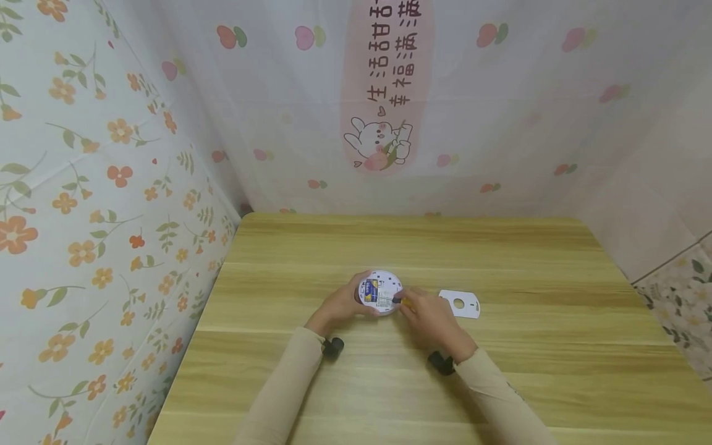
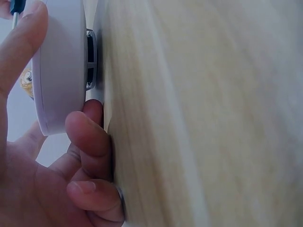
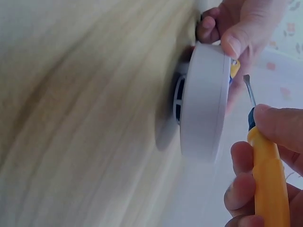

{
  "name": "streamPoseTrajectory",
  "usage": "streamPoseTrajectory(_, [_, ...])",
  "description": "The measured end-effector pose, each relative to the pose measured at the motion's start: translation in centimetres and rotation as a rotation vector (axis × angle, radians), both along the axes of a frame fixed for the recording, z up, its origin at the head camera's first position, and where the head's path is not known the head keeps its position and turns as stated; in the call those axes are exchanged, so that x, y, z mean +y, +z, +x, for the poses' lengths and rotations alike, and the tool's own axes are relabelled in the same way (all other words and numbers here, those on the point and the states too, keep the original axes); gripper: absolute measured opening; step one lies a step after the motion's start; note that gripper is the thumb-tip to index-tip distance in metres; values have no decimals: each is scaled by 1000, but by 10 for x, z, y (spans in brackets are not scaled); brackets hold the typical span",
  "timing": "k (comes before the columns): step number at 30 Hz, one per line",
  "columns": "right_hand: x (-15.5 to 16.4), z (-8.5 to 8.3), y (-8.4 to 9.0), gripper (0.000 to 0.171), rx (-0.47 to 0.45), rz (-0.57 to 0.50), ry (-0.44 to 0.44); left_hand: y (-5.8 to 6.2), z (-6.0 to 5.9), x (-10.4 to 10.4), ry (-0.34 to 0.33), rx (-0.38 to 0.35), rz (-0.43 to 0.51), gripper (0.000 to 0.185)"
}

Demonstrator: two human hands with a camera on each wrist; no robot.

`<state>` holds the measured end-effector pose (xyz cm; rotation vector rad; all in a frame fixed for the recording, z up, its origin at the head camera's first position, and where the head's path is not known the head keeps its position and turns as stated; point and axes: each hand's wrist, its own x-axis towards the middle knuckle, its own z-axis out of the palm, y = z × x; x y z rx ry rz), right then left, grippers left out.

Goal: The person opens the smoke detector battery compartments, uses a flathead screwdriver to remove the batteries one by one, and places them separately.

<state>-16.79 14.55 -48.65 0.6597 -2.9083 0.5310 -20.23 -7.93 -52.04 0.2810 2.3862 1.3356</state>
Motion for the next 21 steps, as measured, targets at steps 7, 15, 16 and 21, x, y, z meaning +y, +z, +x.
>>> streamPoseTrajectory(7, [4,-10,3,16,85,28,7,0,-1,0,-10,16,-31,103])
streamPoseTrajectory(15, [4,-24,0,15,156,34,27,-2,-1,-1,-1,13,-30,103])
streamPoseTrajectory(16, [3,-25,-1,15,159,43,25,-1,-1,-1,-1,11,-30,103])
streamPoseTrajectory(21, [3,-30,0,20,130,66,12,0,-1,-1,-4,9,-35,102])
